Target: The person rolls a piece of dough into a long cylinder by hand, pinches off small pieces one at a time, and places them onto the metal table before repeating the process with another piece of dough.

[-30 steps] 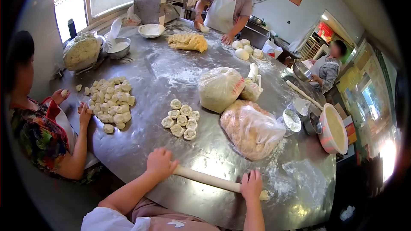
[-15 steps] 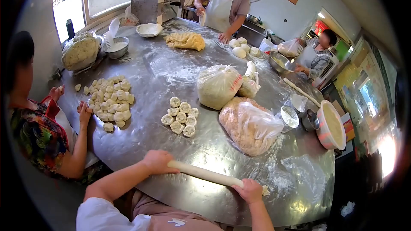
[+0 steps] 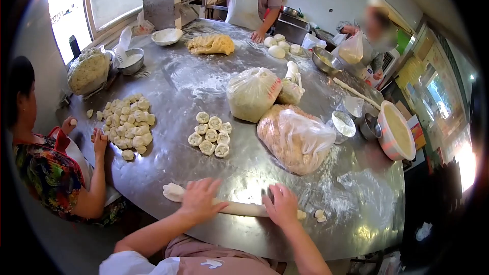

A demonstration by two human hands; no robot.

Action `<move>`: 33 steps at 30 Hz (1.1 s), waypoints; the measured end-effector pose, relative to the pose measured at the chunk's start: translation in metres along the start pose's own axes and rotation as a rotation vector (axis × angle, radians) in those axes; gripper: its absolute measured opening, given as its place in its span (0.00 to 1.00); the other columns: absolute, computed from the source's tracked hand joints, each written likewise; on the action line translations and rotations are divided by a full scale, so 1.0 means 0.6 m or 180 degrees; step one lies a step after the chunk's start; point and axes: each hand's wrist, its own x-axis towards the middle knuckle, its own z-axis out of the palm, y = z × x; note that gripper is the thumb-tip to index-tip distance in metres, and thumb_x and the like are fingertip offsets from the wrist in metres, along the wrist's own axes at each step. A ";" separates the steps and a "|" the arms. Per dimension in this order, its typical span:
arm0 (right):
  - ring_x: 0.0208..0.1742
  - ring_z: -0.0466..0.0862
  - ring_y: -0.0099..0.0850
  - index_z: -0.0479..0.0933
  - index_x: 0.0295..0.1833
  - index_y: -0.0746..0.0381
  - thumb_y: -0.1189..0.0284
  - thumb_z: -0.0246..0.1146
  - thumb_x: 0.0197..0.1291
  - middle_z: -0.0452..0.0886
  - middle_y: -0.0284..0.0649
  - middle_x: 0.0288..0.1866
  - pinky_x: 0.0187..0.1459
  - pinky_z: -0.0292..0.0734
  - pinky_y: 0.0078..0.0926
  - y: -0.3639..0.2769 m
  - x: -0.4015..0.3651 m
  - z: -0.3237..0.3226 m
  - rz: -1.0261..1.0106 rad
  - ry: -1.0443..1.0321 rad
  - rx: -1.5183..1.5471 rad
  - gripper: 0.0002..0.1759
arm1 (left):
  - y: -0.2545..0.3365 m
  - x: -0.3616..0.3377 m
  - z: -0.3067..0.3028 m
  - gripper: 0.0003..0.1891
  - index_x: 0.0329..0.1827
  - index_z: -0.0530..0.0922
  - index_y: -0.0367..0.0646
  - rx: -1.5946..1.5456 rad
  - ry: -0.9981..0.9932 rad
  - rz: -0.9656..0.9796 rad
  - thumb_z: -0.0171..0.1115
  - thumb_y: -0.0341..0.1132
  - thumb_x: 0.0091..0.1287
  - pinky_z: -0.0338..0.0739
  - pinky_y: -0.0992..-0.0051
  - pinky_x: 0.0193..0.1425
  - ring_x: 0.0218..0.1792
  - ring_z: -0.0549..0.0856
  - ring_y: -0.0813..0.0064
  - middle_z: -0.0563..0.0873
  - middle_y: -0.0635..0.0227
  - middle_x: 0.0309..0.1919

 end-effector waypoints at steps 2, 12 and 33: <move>0.64 0.78 0.50 0.80 0.59 0.59 0.54 0.65 0.64 0.79 0.50 0.62 0.64 0.69 0.51 -0.025 0.026 0.033 0.0379 0.0256 0.0032 0.25 | 0.062 0.030 0.044 0.35 0.65 0.76 0.43 -0.0176 0.0035 -0.0141 0.71 0.57 0.61 0.68 0.56 0.66 0.65 0.76 0.58 0.80 0.59 0.60; 0.72 0.72 0.51 0.77 0.66 0.59 0.52 0.62 0.63 0.76 0.47 0.69 0.68 0.56 0.72 -0.081 -0.188 0.005 0.0393 -0.0532 -0.0455 0.31 | 0.058 -0.096 0.070 0.33 0.65 0.77 0.46 -0.0505 -0.0506 0.0471 0.68 0.56 0.61 0.71 0.54 0.66 0.65 0.77 0.58 0.80 0.63 0.64; 0.74 0.70 0.52 0.73 0.68 0.67 0.51 0.63 0.62 0.76 0.51 0.70 0.73 0.55 0.66 0.001 -0.178 0.008 0.1049 -0.0294 -0.1074 0.37 | 0.029 -0.059 0.030 0.31 0.62 0.79 0.46 -0.0005 -0.0454 -0.0732 0.71 0.53 0.58 0.70 0.52 0.64 0.61 0.77 0.53 0.79 0.59 0.60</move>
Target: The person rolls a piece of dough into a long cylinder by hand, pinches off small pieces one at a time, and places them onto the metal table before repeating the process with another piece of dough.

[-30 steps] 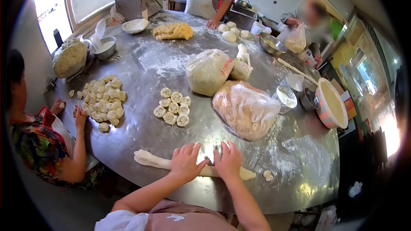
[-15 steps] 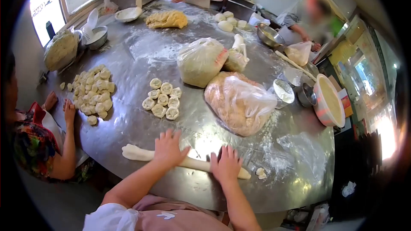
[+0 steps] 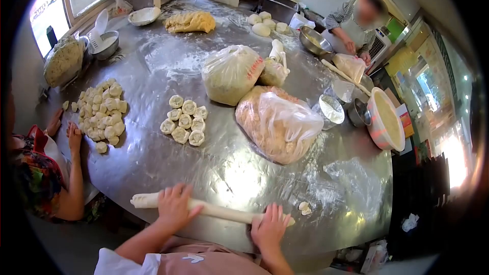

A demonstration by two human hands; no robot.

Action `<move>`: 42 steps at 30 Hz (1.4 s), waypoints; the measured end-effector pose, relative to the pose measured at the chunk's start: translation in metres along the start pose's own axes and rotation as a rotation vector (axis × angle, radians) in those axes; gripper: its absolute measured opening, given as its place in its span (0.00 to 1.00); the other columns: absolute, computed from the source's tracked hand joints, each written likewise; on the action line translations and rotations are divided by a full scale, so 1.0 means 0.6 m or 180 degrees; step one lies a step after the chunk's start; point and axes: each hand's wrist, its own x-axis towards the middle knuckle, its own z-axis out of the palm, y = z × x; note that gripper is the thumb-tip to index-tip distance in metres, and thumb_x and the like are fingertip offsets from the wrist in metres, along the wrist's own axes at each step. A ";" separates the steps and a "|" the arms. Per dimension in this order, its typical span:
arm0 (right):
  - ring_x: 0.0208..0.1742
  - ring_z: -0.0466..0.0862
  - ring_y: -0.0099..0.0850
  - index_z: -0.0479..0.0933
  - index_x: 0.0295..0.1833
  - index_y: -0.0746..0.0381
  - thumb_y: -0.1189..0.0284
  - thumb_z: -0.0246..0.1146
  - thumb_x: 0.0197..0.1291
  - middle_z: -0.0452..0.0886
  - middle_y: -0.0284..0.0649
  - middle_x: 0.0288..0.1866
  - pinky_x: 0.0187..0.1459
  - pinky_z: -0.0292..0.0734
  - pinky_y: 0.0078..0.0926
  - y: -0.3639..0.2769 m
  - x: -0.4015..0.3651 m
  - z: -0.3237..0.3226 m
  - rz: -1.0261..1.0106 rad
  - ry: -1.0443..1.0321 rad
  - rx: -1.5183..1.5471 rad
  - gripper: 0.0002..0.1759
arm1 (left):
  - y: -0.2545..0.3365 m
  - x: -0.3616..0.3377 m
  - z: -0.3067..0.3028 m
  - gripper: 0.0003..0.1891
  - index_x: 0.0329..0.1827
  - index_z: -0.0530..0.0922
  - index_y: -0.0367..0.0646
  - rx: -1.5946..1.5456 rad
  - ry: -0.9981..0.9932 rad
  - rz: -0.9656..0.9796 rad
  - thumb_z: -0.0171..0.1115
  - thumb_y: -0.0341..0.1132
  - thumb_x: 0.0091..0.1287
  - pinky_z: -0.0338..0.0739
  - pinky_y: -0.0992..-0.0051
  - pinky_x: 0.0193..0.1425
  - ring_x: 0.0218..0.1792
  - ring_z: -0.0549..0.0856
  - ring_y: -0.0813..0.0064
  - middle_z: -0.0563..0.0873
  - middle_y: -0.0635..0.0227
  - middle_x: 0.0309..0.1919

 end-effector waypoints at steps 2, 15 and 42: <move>0.74 0.70 0.52 0.73 0.68 0.68 0.51 0.62 0.63 0.74 0.51 0.71 0.75 0.55 0.62 0.012 0.087 0.012 0.0351 0.0041 0.0172 0.37 | -0.008 0.095 -0.001 0.31 0.61 0.79 0.45 -0.0140 0.0195 -0.0414 0.70 0.53 0.59 0.71 0.52 0.62 0.59 0.77 0.54 0.79 0.59 0.57; 0.72 0.70 0.60 0.72 0.67 0.69 0.59 0.62 0.63 0.74 0.56 0.69 0.72 0.60 0.65 0.042 -0.097 -0.020 -0.0049 0.0135 0.0298 0.32 | -0.079 -0.067 -0.011 0.34 0.67 0.78 0.49 0.0181 0.0243 0.0178 0.69 0.56 0.60 0.61 0.50 0.73 0.70 0.72 0.52 0.77 0.60 0.68; 0.63 0.77 0.49 0.75 0.63 0.61 0.58 0.69 0.59 0.80 0.47 0.62 0.65 0.70 0.50 0.061 0.093 -0.035 -0.1250 0.0242 0.0470 0.29 | -0.186 0.073 -0.048 0.31 0.59 0.81 0.49 0.0550 0.0377 0.0832 0.74 0.53 0.54 0.72 0.59 0.55 0.54 0.80 0.60 0.83 0.65 0.55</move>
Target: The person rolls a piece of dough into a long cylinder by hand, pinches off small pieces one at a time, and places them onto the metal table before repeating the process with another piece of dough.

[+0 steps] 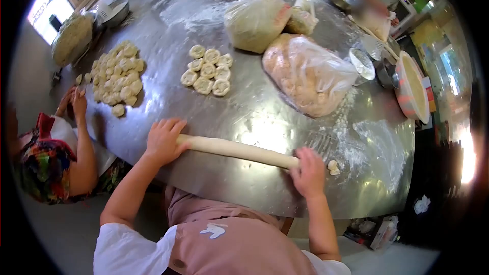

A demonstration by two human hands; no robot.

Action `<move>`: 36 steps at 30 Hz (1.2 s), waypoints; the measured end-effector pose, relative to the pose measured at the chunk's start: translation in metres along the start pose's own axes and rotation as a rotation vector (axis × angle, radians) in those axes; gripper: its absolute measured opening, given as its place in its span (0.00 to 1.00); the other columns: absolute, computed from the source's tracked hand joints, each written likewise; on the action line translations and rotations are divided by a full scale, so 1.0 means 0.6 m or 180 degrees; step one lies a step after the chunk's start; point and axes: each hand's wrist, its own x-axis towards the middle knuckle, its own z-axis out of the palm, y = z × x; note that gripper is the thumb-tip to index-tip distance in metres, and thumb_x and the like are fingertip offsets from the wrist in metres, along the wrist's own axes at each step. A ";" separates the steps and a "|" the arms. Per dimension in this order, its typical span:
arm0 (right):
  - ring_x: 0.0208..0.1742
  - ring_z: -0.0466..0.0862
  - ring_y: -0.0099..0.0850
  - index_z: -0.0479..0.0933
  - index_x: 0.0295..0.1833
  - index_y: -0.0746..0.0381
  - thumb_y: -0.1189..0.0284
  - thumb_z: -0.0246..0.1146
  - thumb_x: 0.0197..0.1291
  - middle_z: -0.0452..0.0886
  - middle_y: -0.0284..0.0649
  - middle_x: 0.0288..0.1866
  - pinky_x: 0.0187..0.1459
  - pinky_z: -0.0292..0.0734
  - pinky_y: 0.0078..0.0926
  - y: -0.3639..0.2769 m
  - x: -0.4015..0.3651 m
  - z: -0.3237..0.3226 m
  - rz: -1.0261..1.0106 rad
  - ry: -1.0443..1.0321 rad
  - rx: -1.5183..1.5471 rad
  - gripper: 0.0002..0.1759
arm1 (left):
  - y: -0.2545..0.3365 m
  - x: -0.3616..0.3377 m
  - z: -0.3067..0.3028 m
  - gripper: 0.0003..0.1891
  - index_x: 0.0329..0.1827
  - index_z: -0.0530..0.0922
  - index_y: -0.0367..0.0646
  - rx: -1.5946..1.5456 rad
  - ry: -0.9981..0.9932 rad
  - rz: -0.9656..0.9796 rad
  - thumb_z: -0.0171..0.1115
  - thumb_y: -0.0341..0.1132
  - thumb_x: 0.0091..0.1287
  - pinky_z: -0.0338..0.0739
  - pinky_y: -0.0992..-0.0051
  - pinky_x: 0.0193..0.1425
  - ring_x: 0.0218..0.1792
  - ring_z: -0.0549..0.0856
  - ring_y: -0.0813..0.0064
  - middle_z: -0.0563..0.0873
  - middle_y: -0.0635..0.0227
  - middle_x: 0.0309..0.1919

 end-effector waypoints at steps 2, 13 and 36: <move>0.56 0.79 0.47 0.77 0.61 0.59 0.56 0.73 0.54 0.81 0.43 0.55 0.57 0.75 0.46 -0.013 0.000 -0.003 -0.0049 0.0059 0.0217 0.31 | 0.002 -0.009 -0.010 0.32 0.57 0.82 0.49 -0.0121 0.0019 0.0410 0.75 0.55 0.51 0.73 0.59 0.54 0.52 0.81 0.59 0.84 0.66 0.53; 0.37 0.83 0.41 0.80 0.42 0.54 0.51 0.75 0.50 0.79 0.37 0.34 0.35 0.79 0.41 0.156 0.025 -0.073 0.0611 0.0472 -0.0169 0.22 | 0.125 0.088 0.001 0.22 0.42 0.85 0.47 -0.0302 -0.0864 0.0112 0.74 0.57 0.59 0.80 0.55 0.45 0.42 0.86 0.53 0.87 0.60 0.37; 0.58 0.80 0.46 0.77 0.62 0.52 0.62 0.68 0.63 0.80 0.41 0.55 0.53 0.79 0.49 0.545 -0.272 -0.131 0.3949 0.0691 -0.0812 0.22 | 0.714 0.520 0.248 0.15 0.56 0.76 0.46 -0.0780 -0.0480 0.1421 0.63 0.37 0.69 0.80 0.55 0.49 0.51 0.83 0.50 0.80 0.58 0.50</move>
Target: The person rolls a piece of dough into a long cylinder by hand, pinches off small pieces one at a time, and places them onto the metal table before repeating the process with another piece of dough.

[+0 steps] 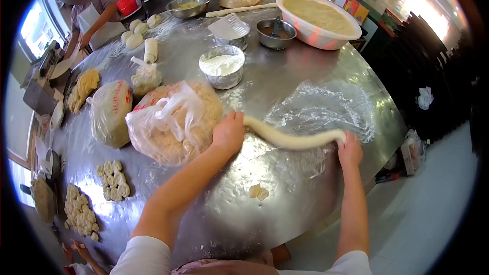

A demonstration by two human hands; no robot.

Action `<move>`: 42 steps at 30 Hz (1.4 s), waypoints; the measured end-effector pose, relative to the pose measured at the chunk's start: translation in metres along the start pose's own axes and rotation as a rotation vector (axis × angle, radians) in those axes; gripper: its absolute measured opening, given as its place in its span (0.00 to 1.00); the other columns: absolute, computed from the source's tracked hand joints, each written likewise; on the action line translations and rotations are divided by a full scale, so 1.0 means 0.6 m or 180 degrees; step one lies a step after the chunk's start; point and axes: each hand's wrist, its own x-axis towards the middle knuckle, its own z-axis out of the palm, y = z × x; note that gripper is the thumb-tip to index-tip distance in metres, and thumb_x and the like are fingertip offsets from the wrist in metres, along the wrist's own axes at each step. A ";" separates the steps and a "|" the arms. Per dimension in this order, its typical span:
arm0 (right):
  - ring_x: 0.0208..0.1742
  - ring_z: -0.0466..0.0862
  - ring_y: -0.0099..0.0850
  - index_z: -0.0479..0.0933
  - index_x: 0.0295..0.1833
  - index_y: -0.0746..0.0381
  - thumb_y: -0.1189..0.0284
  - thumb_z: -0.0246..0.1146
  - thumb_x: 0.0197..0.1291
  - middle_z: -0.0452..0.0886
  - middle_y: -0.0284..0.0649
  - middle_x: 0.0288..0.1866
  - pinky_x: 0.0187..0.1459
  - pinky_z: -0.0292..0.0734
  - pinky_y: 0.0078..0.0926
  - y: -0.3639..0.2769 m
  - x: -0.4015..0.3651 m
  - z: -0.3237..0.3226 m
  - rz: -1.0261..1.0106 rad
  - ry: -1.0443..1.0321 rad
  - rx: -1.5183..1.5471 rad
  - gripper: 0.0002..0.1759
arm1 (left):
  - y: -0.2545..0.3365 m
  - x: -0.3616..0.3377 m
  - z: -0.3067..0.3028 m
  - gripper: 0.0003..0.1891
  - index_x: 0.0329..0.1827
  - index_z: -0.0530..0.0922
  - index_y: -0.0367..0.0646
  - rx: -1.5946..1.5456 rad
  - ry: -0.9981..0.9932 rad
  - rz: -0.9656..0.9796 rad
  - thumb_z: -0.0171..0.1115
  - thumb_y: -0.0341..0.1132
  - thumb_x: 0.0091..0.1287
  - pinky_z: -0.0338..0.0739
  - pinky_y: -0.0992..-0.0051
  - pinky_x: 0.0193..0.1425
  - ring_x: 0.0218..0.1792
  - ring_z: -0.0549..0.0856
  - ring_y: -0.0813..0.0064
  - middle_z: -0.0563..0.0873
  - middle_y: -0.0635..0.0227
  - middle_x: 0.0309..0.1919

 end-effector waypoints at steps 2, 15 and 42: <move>0.59 0.80 0.46 0.76 0.62 0.53 0.62 0.68 0.63 0.81 0.42 0.55 0.53 0.79 0.49 -0.017 0.040 0.017 0.0210 0.0423 0.0171 0.23 | 0.012 0.014 0.001 0.16 0.59 0.76 0.46 -0.0152 0.0235 -0.0062 0.61 0.34 0.69 0.79 0.55 0.54 0.54 0.82 0.51 0.80 0.58 0.53; 0.60 0.79 0.50 0.76 0.61 0.58 0.76 0.68 0.54 0.81 0.44 0.59 0.61 0.75 0.45 0.104 -0.046 -0.023 -0.1647 0.0163 0.0653 0.26 | -0.067 -0.215 -0.034 0.24 0.65 0.78 0.53 0.0017 -0.0131 0.1182 0.62 0.31 0.64 0.69 0.55 0.66 0.63 0.77 0.55 0.80 0.62 0.60; 0.46 0.83 0.42 0.83 0.41 0.53 0.42 0.71 0.51 0.83 0.39 0.37 0.47 0.74 0.44 -0.452 -0.269 0.059 -0.4182 -0.0655 0.0953 0.26 | -0.272 -0.713 -0.233 0.24 0.55 0.81 0.49 0.0080 -0.0410 -0.1707 0.70 0.55 0.63 0.79 0.55 0.53 0.53 0.83 0.51 0.84 0.59 0.49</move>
